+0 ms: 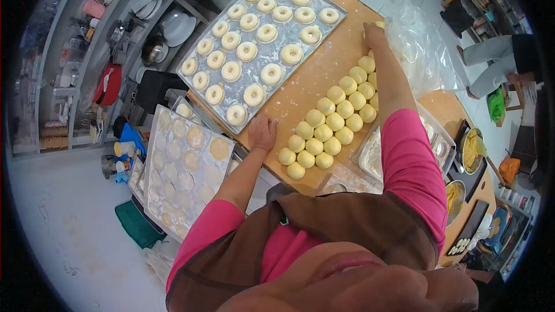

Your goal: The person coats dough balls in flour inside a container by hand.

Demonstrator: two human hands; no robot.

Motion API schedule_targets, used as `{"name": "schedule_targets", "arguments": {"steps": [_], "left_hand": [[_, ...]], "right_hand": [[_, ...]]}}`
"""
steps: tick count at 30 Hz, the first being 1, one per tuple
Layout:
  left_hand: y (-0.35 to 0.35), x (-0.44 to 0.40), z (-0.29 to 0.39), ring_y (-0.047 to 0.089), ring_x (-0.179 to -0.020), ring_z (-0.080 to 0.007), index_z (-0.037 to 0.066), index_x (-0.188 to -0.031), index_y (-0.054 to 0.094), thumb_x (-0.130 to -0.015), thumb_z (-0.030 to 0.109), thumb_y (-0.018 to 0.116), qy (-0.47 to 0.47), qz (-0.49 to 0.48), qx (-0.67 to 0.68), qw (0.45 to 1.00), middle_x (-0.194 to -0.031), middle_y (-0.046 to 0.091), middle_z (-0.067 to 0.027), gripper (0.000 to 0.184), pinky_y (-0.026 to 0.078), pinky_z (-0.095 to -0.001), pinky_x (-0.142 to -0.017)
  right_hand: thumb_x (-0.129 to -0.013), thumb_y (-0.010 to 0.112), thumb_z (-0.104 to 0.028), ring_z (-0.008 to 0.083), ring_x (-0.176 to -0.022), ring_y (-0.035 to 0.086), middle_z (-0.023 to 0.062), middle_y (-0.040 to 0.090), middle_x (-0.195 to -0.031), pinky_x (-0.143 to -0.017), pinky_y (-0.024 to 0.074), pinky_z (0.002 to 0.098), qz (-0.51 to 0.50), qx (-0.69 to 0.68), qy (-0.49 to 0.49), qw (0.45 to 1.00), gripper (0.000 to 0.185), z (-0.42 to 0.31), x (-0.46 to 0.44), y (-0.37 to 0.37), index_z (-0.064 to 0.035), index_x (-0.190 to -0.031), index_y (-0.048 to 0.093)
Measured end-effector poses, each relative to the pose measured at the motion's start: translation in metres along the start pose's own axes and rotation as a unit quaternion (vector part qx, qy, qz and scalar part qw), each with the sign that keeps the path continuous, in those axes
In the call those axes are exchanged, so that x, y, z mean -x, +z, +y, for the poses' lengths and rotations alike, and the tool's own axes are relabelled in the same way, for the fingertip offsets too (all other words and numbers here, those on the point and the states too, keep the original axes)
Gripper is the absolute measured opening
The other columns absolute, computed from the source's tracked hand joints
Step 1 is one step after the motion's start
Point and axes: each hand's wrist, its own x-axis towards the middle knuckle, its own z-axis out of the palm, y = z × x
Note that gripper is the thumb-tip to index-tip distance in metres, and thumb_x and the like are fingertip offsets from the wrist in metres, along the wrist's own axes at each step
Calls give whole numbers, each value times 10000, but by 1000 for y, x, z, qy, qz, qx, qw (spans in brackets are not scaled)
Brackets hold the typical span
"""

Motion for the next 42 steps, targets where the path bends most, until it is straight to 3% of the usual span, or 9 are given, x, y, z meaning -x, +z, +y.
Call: {"name": "schedule_targets", "arguments": {"steps": [14, 19, 22, 27, 29, 31, 33, 38, 42], "left_hand": [[2, 3, 3, 519, -832, -336, 69, -864, 526, -881, 294, 574, -2, 6, -11, 1000, -836, 543, -130, 231, 407, -452, -730], [5, 5, 0, 522, -840, -341, 53, -869, 530, -893, 297, 561, 30, 4, -27, 999, -854, 548, -136, 247, 410, -455, -739], [9, 7, -2, 524, -837, -345, 48, -869, 538, -897, 294, 560, 25, -12, -25, 999, -851, 553, -137, 248, 413, -461, -742], [18, 4, -9, 531, -841, -353, 44, -864, 535, -887, 284, 573, 57, 24, -33, 998, -849, 561, -143, 244, 415, -470, -746], [15, 3, -3, 532, -844, -354, 46, -865, 535, -883, 286, 578, 56, 20, -26, 998, -855, 567, -142, 244, 416, -471, -743], [15, 5, -2, 533, -843, -355, 50, -865, 534, -888, 294, 571, 57, 37, -27, 997, -851, 568, -141, 248, 415, -473, -740], [15, 6, -3, 533, -842, -356, 50, -863, 531, -891, 296, 566, 58, 31, -29, 997, -849, 568, -143, 250, 413, -475, -737], [20, 3, -6, 533, -842, -359, 50, -864, 528, -899, 301, 554, 55, 26, -36, 997, -849, 568, -145, 255, 409, -476, -740], [19, 7, -7, 531, -843, -358, 48, -875, 530, -894, 303, 558, 52, 20, -33, 998, -859, 567, -145, 257, 409, -472, -743]], "right_hand": [[-762, 632, -89, 272, -936, 641, 75, 610, -1042, -742, 508, 411, 70, 40, 8, 997, 371, -56, 30, -95, -157, -1119, 563], [-751, 631, -105, 307, -902, 640, 111, 600, -1038, -740, 504, 428, 181, -67, -33, 981, 358, -81, 76, -147, -139, -1098, 554], [-721, 658, -118, 329, -941, 618, 131, 611, -1052, -773, 497, 425, 101, -211, 28, 972, 398, -81, 162, -205, -118, -1104, 546], [-701, 684, -146, 357, -992, 592, 154, 636, -1046, -852, 481, 420, 170, -290, 71, 939, 487, -29, 300, -154, -93, -1161, 534], [-705, 673, -129, 353, -1037, 581, 164, 620, -1093, -890, 467, 419, 50, -300, 120, 945, 529, -30, 352, -150, -57, -1205, 518], [-710, 654, -106, 349, -1051, 576, 166, 602, -1139, -893, 468, 414, 98, -252, 113, 956, 528, -27, 387, -90, -63, -1219, 518], [-720, 629, -97, 337, -1043, 582, 154, 593, -1166, -885, 475, 419, -52, -275, 160, 947, 496, -41, 399, -89, -140, -1207, 548], [-731, 629, -106, 306, -1011, 603, 98, 622, -1128, -884, 486, 407, -194, -232, 132, 944, 344, -58, 413, -67, -154, -1069, 670], [-763, 600, -110, 304, -1009, 609, 108, 656, -1048, -871, 491, 417, -47, -129, 74, 988, 318, -52, 421, -60, -172, -1064, 681]]}}
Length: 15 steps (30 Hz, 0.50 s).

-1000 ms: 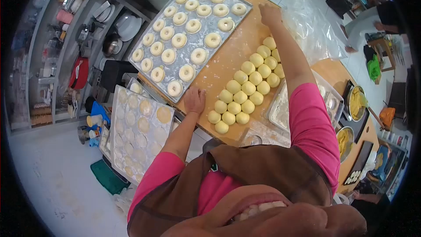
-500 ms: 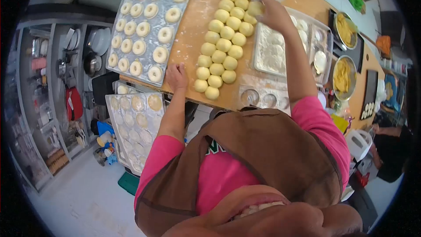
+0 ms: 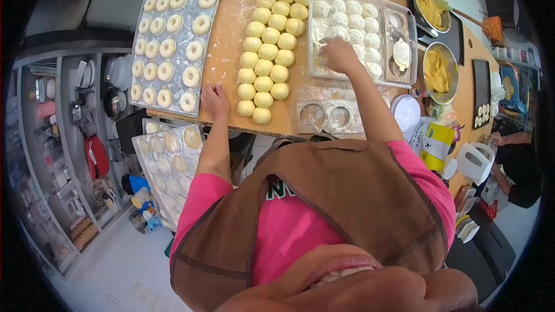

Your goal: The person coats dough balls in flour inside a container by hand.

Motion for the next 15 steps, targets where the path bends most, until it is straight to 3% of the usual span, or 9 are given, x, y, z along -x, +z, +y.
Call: {"name": "schedule_targets", "arguments": {"steps": [1, 3, 4, 5, 7, 9, 11, 15], "left_hand": [[-1, -2, 1, 531, -844, -358, 49, -878, 530, -892, 307, 558, -1, -6, 3, 1000, -861, 567, -145, 260, 409, -470, -744], [-2, -2, 3, 531, -845, -358, 50, -880, 533, -892, 309, 556, -3, 3, 5, 1000, -864, 567, -145, 260, 409, -470, -744], [-2, -2, 3, 531, -846, -359, 51, -882, 535, -891, 311, 554, -4, 12, 7, 1000, -866, 568, -145, 261, 410, -470, -743], [-2, -3, 3, 531, -846, -359, 51, -882, 535, -891, 311, 554, -6, 13, 7, 1000, -866, 568, -145, 261, 410, -470, -743], [-3, -2, 4, 531, -853, -359, 50, -881, 541, -893, 317, 549, -16, -6, -10, 1000, -869, 571, -147, 267, 410, -473, -746], [-5, 0, 4, 532, -852, -362, 41, -876, 537, -906, 331, 531, -16, -14, -11, 1000, -873, 567, -153, 292, 410, -469, -751], [-5, -4, 5, 533, -851, -365, 31, -871, 534, -918, 345, 513, -13, -16, -9, 1000, -876, 562, -160, 318, 410, -465, -757], [-2, -1, 1, 532, -859, -362, 50, -876, 543, -900, 329, 544, -13, 0, -11, 1000, -869, 573, -151, 281, 410, -475, -745]], "right_hand": [[-763, 600, -110, 304, -1009, 609, 108, 656, -1048, -871, 491, 417, -1, 1, -1, 1000, 318, 1, -4, -3, -172, -1064, 681], [-771, 564, -70, 312, -1025, 597, 145, 638, -1076, -887, 476, 416, -82, -118, 96, 985, 337, 7, -22, -7, -162, -1078, 670], [-764, 539, -26, 326, -1034, 588, 177, 622, -1093, -883, 470, 421, -85, -143, 121, 979, 349, 12, -30, -7, -114, -1080, 657], [-764, 539, -26, 326, -1034, 588, 177, 622, -1093, -883, 470, 421, -85, -142, 119, 979, 349, 17, -41, -3, -114, -1080, 657], [-762, 529, -15, 334, -1031, 588, 181, 622, -1093, -867, 479, 428, 33, -129, 27, 991, 334, 25, -60, 7, -69, -1071, 645], [-759, 536, -21, 346, -1031, 586, 198, 620, -1069, -874, 478, 429, -6, -127, 39, 991, 301, 26, -78, 11, -18, -1044, 634], [-766, 544, -37, 358, -1028, 585, 216, 615, -1043, -873, 482, 430, -64, -28, 2, 998, 270, 29, -92, 17, 11, -1020, 623], [-775, 551, -60, 369, -1013, 590, 220, 612, -1026, -851, 492, 438, -70, -7, 31, 997, 245, 19, -90, 24, 34, -992, 618]]}}
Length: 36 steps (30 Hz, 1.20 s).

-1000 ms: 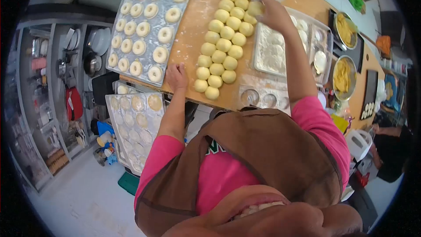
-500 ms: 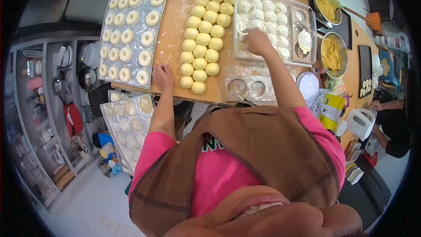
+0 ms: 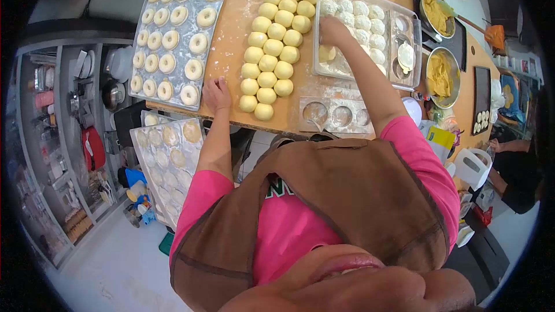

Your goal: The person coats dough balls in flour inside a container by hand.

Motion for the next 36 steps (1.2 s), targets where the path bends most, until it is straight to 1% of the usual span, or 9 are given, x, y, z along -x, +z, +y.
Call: {"name": "schedule_targets", "arguments": {"steps": [5, 12, 15, 20, 24, 26, 29, 32, 36], "left_hand": [[0, -1, 1, 530, -851, -364, 51, -879, 531, -900, 332, 547, 8, 6, 3, 1000, -866, 568, -151, 282, 408, -475, -743], [3, -1, -3, 532, -837, -361, 59, -874, 530, -898, 322, 551, 13, 16, 8, 1000, -851, 569, -146, 265, 410, -475, -736], [-2, 0, 2, 536, -841, -357, 65, -876, 538, -897, 323, 552, 4, 6, 11, 1000, -842, 575, -141, 259, 413, -474, -739], [-5, -3, 6, 533, -840, -357, 44, -880, 545, -913, 323, 523, 0, 1, 21, 1000, -856, 574, -143, 281, 410, -466, -751], [3, 1, -4, 532, -843, -359, 43, -891, 544, -909, 326, 535, 12, 7, 13, 1000, -867, 572, -145, 283, 406, -472, -756], [1, -1, -1, 531, -845, -359, 43, -894, 542, -908, 326, 538, 17, 8, 13, 1000, -872, 571, -147, 284, 405, -474, -756], [-6, -4, 7, 538, -863, -343, 59, -868, 545, -893, 316, 561, -2, 9, 8, 1000, -852, 582, -133, 259, 421, -467, -749], [-6, 0, 6, 539, -864, -340, 51, -872, 549, -890, 306, 566, -9, -3, 1, 1000, -856, 581, -137, 256, 423, -463, -755], [-7, -3, 7, 543, -859, -341, 44, -875, 554, -888, 301, 570, -7, 3, 7, 1000, -861, 577, -143, 257, 425, -460, -758]], "right_hand": [[-758, 564, -70, 371, -944, 618, 210, 625, -1010, -825, 502, 438, 54, -77, 61, 994, 236, 0, 0, 23, -23, -974, 645], [-727, 554, -51, 370, -925, 625, 206, 659, -929, -816, 497, 443, 33, -105, 8, 994, 197, 13, 22, -26, -25, -880, 675], [-728, 558, -49, 372, -906, 628, 207, 658, -951, -810, 502, 427, -83, -195, -62, 975, 233, 16, 33, -22, -31, -931, 671], [-744, 588, -85, 324, -1025, 600, 157, 639, -1045, -914, 442, 471, -66, 63, -58, 994, 322, -18, 62, 1, -93, -1060, 645], [-733, 632, -128, 321, -1083, 571, 144, 617, -1081, -935, 413, 504, -75, 76, -75, 991, 386, -16, 76, -3, -122, -1119, 619], [-706, 683, -162, 325, -1088, 567, 157, 606, -1121, -930, 417, 502, -190, 60, -100, 975, 494, -5, 58, -7, -122, -1187, 578], [-694, 721, -196, 329, -1097, 563, 157, 589, -1169, -928, 415, 503, -141, -88, -57, 984, 564, 15, 34, -21, -124, -1225, 546], [-684, 748, -260, 328, -1144, 525, 145, 561, -1225, -913, 398, 556, -20, -33, -4, 999, 577, 18, 22, -34, -106, -1196, 533], [-711, 730, -226, 303, -1191, 489, 110, 542, -1244, -933, 385, 553, -37, 63, 11, 997, 581, 7, 18, -33, -112, -1240, 516]]}}
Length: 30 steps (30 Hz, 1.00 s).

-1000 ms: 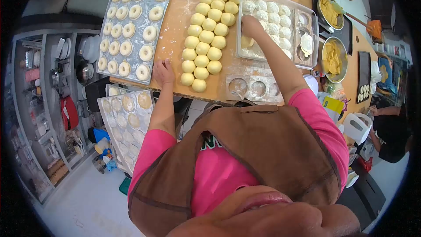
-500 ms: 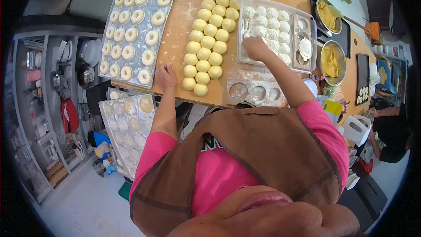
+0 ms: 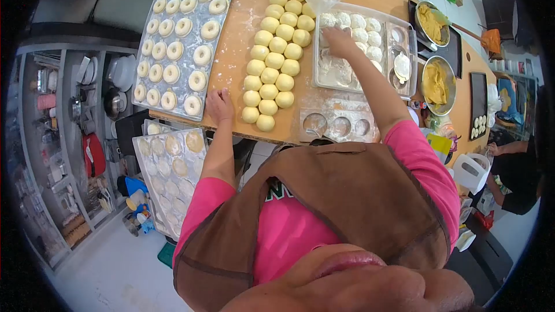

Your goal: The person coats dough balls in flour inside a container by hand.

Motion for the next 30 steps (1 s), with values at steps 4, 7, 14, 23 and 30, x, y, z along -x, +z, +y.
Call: {"name": "schedule_targets", "arguments": {"steps": [4, 7, 14, 23, 30], "left_hand": [[-1, 1, 1, 540, -863, -341, 40, -871, 549, -888, 301, 570, -13, -25, -16, 999, -869, 574, -144, 262, 424, -460, -758], [0, 1, -1, 540, -868, -344, 43, -865, 548, -888, 304, 570, -3, -21, 2, 1000, -871, 575, -144, 263, 422, -461, -759], [5, 1, -4, 539, -862, -358, 54, -853, 552, -894, 330, 557, 3, 5, 0, 1000, -875, 577, -142, 278, 419, -466, -757], [2, 1, -3, 544, -889, -349, 67, -867, 574, -901, 361, 534, -10, -10, -10, 1000, -911, 588, -141, 300, 420, -470, -772], [-1, 2, -1, 545, -878, -337, 73, -857, 561, -895, 330, 550, -12, -5, -8, 1000, -884, 576, -131, 260, 424, -465, -764]], "right_hand": [[-736, 651, -109, 288, -1169, 505, 95, 554, -1203, -946, 362, 555, 7, 21, -39, 999, 536, 4, 2, 13, -119, -1248, 493], [-721, 601, -36, 282, -1159, 503, 75, 539, -1208, -953, 360, 556, 130, 10, -13, 991, 492, 7, 17, 14, -117, -1201, 529], [-718, 585, -12, 340, -998, 592, 165, 629, -1035, -869, 473, 423, 59, -187, -100, 975, 263, -2, 40, 33, -37, -974, 639], [-699, 625, -72, 359, -922, 641, 201, 665, -936, -770, 524, 427, -163, -42, -79, 983, 190, -40, 39, 36, 8, -867, 662], [-713, 565, -4, 383, -882, 621, 218, 648, -897, -797, 490, 441, 104, -203, 8, 974, 185, -4, 24, 19, -5, -869, 665]]}}
